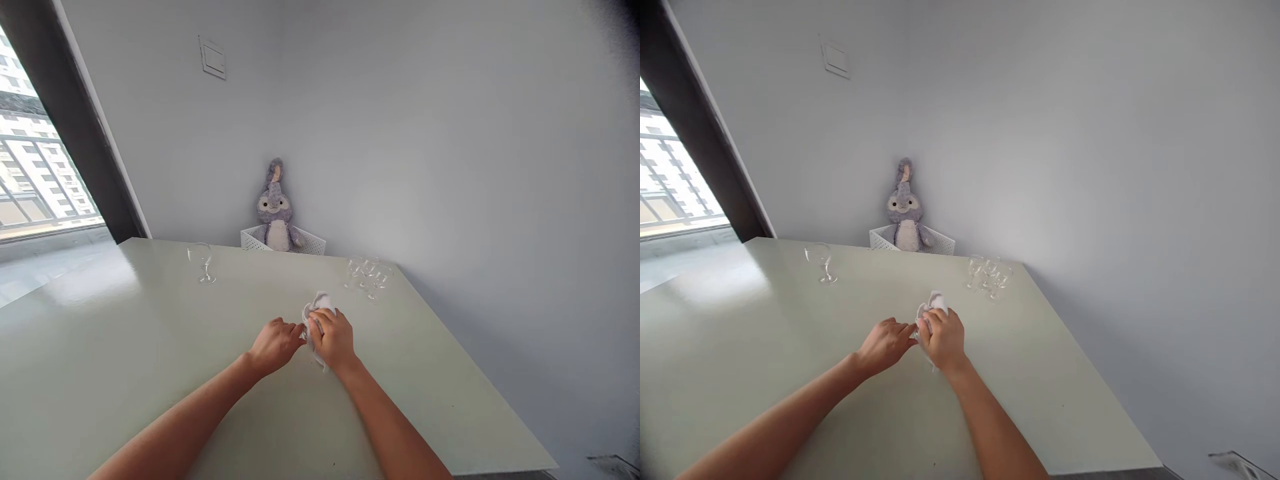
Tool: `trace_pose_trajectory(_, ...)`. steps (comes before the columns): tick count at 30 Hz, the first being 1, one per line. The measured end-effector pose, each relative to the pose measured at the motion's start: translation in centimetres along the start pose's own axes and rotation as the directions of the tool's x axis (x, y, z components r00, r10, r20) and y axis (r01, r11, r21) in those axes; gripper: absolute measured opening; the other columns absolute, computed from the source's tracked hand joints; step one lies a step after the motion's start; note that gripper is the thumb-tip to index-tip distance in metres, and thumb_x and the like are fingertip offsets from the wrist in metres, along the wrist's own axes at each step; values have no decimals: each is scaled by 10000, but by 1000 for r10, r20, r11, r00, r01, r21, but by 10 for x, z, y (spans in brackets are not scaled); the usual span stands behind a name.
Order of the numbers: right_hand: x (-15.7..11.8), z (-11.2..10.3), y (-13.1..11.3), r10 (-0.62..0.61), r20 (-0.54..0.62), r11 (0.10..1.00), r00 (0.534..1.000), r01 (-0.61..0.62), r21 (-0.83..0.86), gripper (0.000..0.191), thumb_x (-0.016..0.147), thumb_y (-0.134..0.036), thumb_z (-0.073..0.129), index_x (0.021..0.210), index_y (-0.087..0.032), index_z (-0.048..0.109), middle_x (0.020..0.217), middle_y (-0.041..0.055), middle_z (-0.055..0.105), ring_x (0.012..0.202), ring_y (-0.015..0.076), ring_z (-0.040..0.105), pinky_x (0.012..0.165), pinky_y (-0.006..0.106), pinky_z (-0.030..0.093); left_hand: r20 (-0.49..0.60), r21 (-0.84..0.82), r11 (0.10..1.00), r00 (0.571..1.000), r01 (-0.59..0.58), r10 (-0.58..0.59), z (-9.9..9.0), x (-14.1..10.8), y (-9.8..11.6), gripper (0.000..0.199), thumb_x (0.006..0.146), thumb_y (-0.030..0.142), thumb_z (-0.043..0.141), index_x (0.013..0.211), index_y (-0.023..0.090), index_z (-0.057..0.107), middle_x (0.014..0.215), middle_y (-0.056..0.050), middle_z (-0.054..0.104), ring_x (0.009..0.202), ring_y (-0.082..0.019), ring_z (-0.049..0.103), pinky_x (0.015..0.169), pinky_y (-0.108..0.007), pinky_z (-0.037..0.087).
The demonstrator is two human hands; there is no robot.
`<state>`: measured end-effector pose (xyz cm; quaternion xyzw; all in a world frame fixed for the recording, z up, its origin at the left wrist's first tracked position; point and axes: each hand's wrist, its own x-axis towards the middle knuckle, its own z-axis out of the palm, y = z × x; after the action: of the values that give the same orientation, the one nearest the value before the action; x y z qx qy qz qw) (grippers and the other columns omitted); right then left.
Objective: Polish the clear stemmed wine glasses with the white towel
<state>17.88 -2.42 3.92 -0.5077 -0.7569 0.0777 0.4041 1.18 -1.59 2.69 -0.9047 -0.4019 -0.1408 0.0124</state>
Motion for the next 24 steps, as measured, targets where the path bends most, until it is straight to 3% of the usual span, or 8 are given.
trace_pose_trajectory(2,3,-3,10,243,51,925,969,-248,287,417,860,-462,363,770,-170,647,768,78,651,730,200,575,695,314,414,-26,-16,1000,1000,-7,7,4,-1,1,325,895,342,317,1030,160,550,682,-64,631,620,-179,575,617,-287,352)
trace_pose_trajectory(5,5,-4,18,479,221,564,850,-490,665,482,793,-586,402,666,-162,594,631,65,626,609,197,576,543,283,403,-17,-66,993,994,103,-104,7,0,5,405,884,359,350,1236,171,421,709,-61,647,634,-189,583,621,-289,364)
trace_pose_trajectory(8,6,1,17,590,260,261,764,-486,834,415,707,-591,537,622,-185,533,608,52,618,640,223,603,540,292,418,16,-160,955,968,249,-250,6,2,10,426,876,345,358,1278,207,382,758,-56,657,657,-179,586,619,-270,370)
trace_pose_trajectory(12,5,14,12,647,322,44,691,-455,889,423,674,-602,567,717,-180,560,656,58,628,671,240,620,551,318,446,49,-309,873,923,378,-382,5,4,13,423,870,321,342,1276,212,385,784,-40,644,682,-163,573,601,-246,369)
trace_pose_trajectory(14,2,23,6,615,357,2,703,-454,891,488,708,-627,506,852,-167,587,755,71,647,707,229,618,568,317,453,54,-379,828,903,413,-425,7,4,14,426,865,280,333,1277,187,380,764,-38,627,667,-160,557,595,-250,376)
trace_pose_trajectory(16,-4,31,-3,549,371,31,749,-461,887,515,743,-627,458,936,-168,590,837,71,648,744,208,606,597,301,450,17,-457,795,898,398,-440,8,4,15,426,853,255,341,1269,171,382,793,-45,610,680,-160,542,612,-260,397)
trace_pose_trajectory(21,-14,45,-17,382,443,157,811,-529,834,401,734,-531,562,951,-195,597,828,37,638,708,163,575,609,260,419,-237,-498,836,891,231,-388,5,3,22,365,782,254,479,1141,208,528,1054,-95,531,991,-221,465,846,-374,392)
trace_pose_trajectory(24,-12,41,-13,382,421,111,823,-493,863,323,694,-457,638,872,-189,615,737,10,618,648,144,553,599,252,405,-186,-634,750,905,187,-383,-1,4,20,292,755,259,518,1032,234,607,1190,-81,482,1062,-239,432,916,-424,343)
